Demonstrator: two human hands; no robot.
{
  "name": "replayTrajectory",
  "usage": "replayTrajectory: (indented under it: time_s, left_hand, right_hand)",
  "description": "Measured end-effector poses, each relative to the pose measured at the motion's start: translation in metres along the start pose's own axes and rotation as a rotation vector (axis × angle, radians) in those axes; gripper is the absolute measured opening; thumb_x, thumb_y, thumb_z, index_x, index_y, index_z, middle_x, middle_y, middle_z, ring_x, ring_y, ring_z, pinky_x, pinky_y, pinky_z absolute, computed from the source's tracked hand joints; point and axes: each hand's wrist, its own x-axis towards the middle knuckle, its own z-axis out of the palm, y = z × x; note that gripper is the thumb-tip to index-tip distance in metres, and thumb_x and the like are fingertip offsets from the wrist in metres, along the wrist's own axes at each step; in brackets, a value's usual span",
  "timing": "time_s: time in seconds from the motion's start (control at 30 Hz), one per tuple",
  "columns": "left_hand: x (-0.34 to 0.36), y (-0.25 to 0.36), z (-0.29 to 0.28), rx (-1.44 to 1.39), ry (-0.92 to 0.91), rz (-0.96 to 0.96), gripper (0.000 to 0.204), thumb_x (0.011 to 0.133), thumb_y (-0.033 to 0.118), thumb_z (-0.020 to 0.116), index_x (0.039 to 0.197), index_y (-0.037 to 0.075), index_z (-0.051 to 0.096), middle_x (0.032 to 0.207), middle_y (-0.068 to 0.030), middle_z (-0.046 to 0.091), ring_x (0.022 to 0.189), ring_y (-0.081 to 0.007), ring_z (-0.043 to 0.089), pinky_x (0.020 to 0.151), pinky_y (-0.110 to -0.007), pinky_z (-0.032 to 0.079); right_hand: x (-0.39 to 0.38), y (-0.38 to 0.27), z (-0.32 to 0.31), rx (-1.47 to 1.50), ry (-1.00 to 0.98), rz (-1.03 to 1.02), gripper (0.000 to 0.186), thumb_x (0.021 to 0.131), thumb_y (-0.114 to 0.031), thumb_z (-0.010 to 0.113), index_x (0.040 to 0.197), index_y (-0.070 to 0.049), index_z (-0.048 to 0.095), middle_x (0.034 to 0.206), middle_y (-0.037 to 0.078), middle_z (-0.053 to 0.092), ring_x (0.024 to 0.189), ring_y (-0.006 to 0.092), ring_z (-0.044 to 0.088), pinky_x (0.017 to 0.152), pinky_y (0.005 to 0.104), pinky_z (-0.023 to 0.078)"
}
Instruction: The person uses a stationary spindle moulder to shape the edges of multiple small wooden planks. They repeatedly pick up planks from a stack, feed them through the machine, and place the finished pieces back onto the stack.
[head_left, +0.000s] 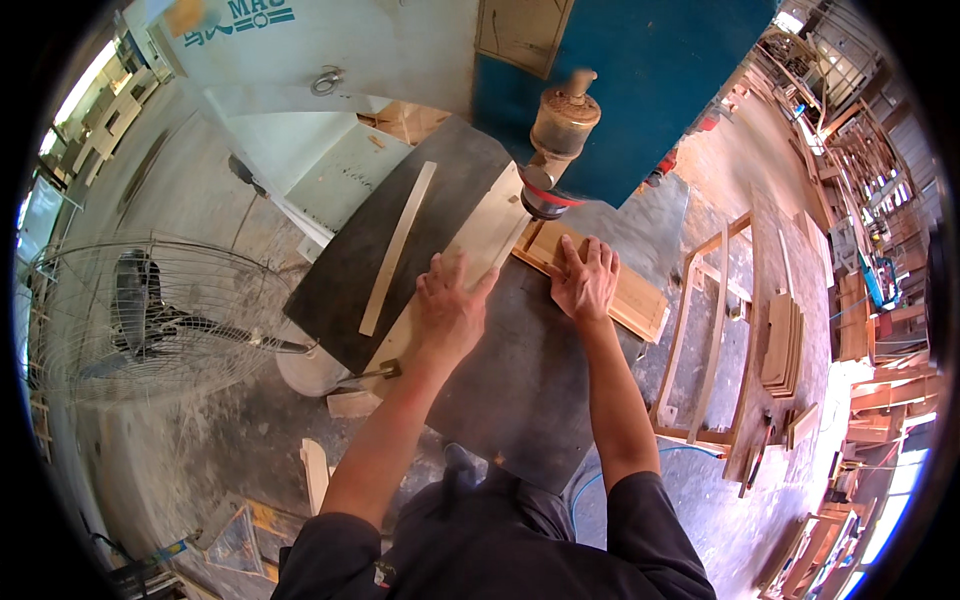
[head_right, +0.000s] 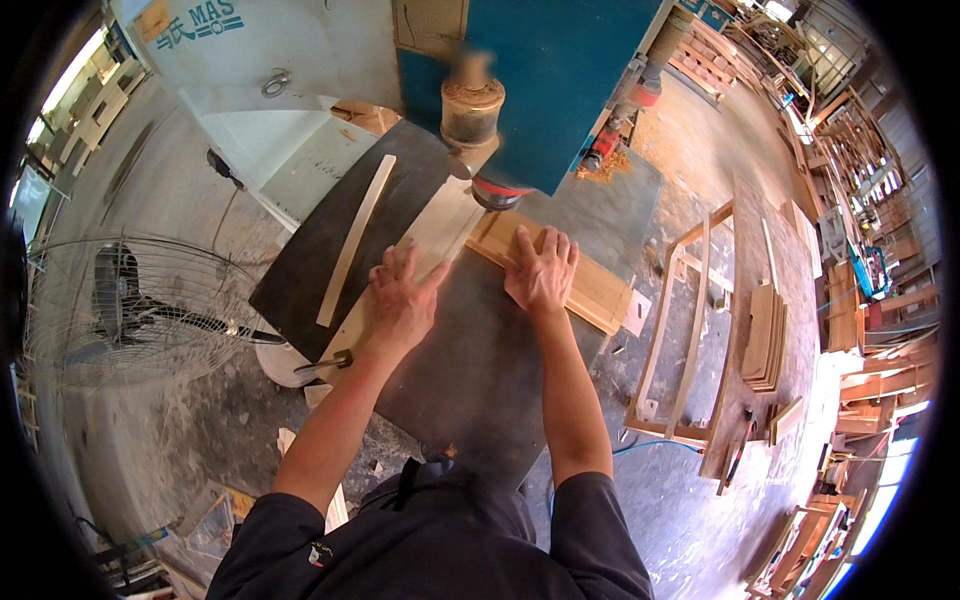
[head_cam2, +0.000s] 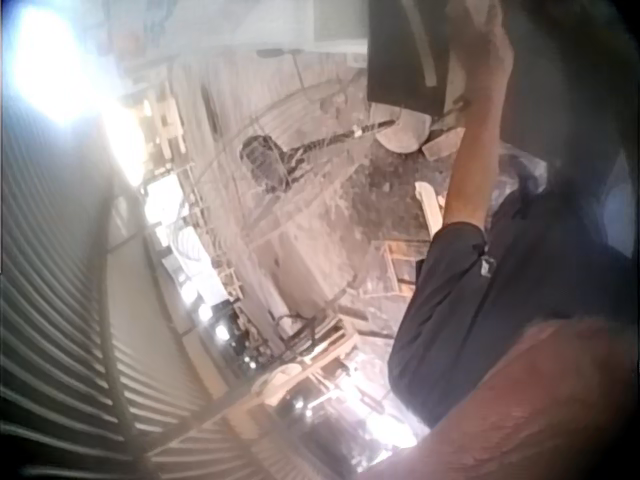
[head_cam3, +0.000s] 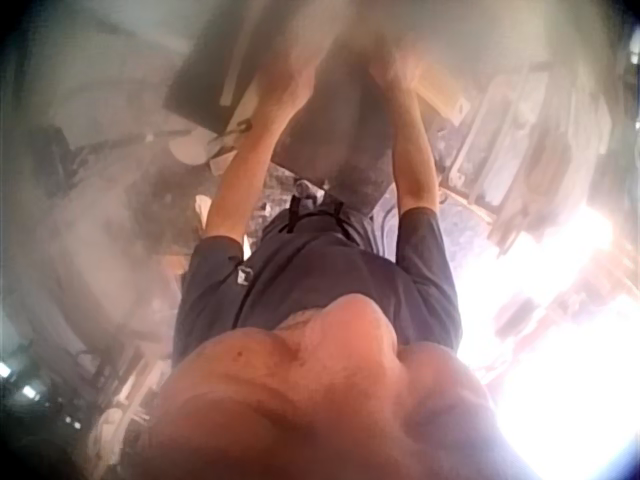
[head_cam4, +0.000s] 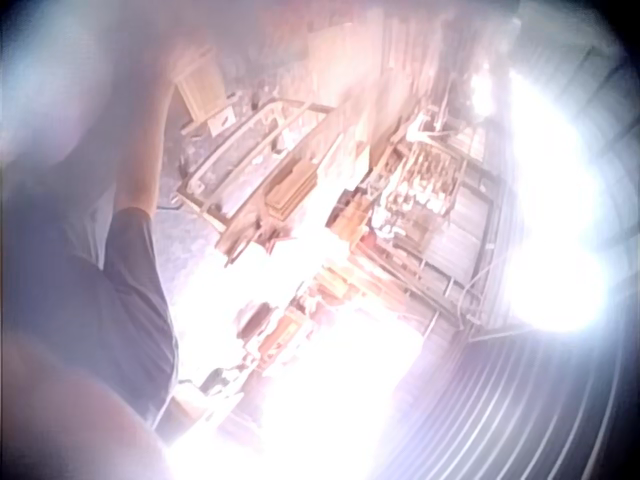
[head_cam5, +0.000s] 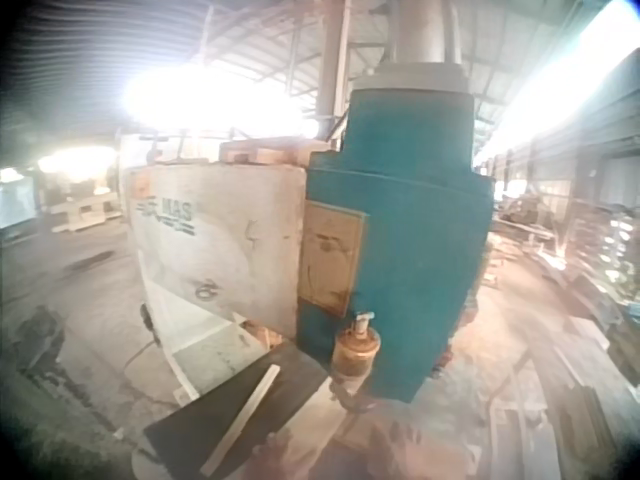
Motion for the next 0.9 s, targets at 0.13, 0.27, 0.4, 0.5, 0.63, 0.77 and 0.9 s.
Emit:
replayTrajectory:
  time_s: [0.13,0.27,0.4,0.5,0.63,0.77,0.9]
  left_hand:
    - [-0.001,-0.001,0.000,0.003,-0.001,0.010,0.053,0.097,0.019,0.071,0.149,0.030,0.065,0.163,-0.0202,0.045,0.149,-0.0525,0.041,0.118,-0.063,0.036]
    - [0.000,-0.001,-0.002,0.017,0.000,0.015,0.053,0.097,0.019,0.071,0.149,0.029,0.065,0.163,-0.0209,0.045,0.149,-0.0527,0.042,0.117,-0.062,0.039]
    - [-0.001,-0.001,-0.005,0.008,-0.015,0.015,0.053,0.098,0.020,0.070,0.149,0.030,0.065,0.163,-0.0208,0.044,0.149,-0.0526,0.042,0.118,-0.062,0.038]
    - [0.000,-0.001,-0.004,0.010,-0.024,0.010,0.053,0.098,0.022,0.070,0.150,0.032,0.065,0.163,-0.0196,0.045,0.149,-0.0523,0.041,0.120,-0.062,0.036]
    - [0.000,-0.001,-0.003,0.009,-0.018,0.018,0.053,0.098,0.022,0.070,0.150,0.032,0.065,0.164,-0.0196,0.044,0.150,-0.0525,0.040,0.119,-0.063,0.035]
    - [0.001,-0.002,0.000,-0.002,-0.021,0.011,0.055,0.098,0.021,0.071,0.151,0.033,0.064,0.165,-0.0199,0.043,0.151,-0.0531,0.038,0.119,-0.064,0.034]
    - [0.001,-0.002,0.000,-0.011,-0.042,0.006,0.056,0.098,0.020,0.071,0.151,0.033,0.063,0.166,-0.0201,0.042,0.151,-0.0537,0.037,0.120,-0.065,0.033]
  right_hand:
    - [0.001,0.001,0.000,-0.008,0.002,0.002,0.064,0.081,-0.036,0.086,0.141,-0.022,0.069,0.141,0.022,0.059,0.136,0.0433,0.052,0.118,0.0644,0.037]
    - [0.004,0.002,-0.001,-0.007,0.011,0.002,0.064,0.081,-0.034,0.085,0.141,-0.022,0.069,0.140,0.022,0.059,0.135,0.0432,0.053,0.117,0.0649,0.038]
    - [0.006,0.000,-0.002,-0.013,0.009,0.022,0.062,0.081,-0.035,0.086,0.139,-0.022,0.073,0.141,0.019,0.061,0.136,0.0409,0.053,0.118,0.0619,0.038]
    - [0.007,0.002,-0.002,-0.019,0.016,0.018,0.062,0.080,-0.036,0.086,0.139,-0.022,0.073,0.141,0.019,0.061,0.136,0.0407,0.054,0.118,0.0615,0.038]
    - [0.008,0.007,0.003,-0.009,0.029,0.001,0.063,0.080,-0.036,0.087,0.139,-0.022,0.072,0.141,0.021,0.060,0.135,0.0421,0.053,0.118,0.0638,0.038]
    - [0.009,0.008,0.005,-0.002,0.026,-0.005,0.064,0.080,-0.036,0.087,0.140,-0.022,0.071,0.141,0.022,0.059,0.135,0.0429,0.053,0.118,0.0649,0.038]
    - [0.011,0.008,0.004,-0.023,0.026,0.005,0.061,0.080,-0.035,0.086,0.139,-0.022,0.073,0.140,0.018,0.061,0.135,0.0399,0.054,0.117,0.0606,0.038]
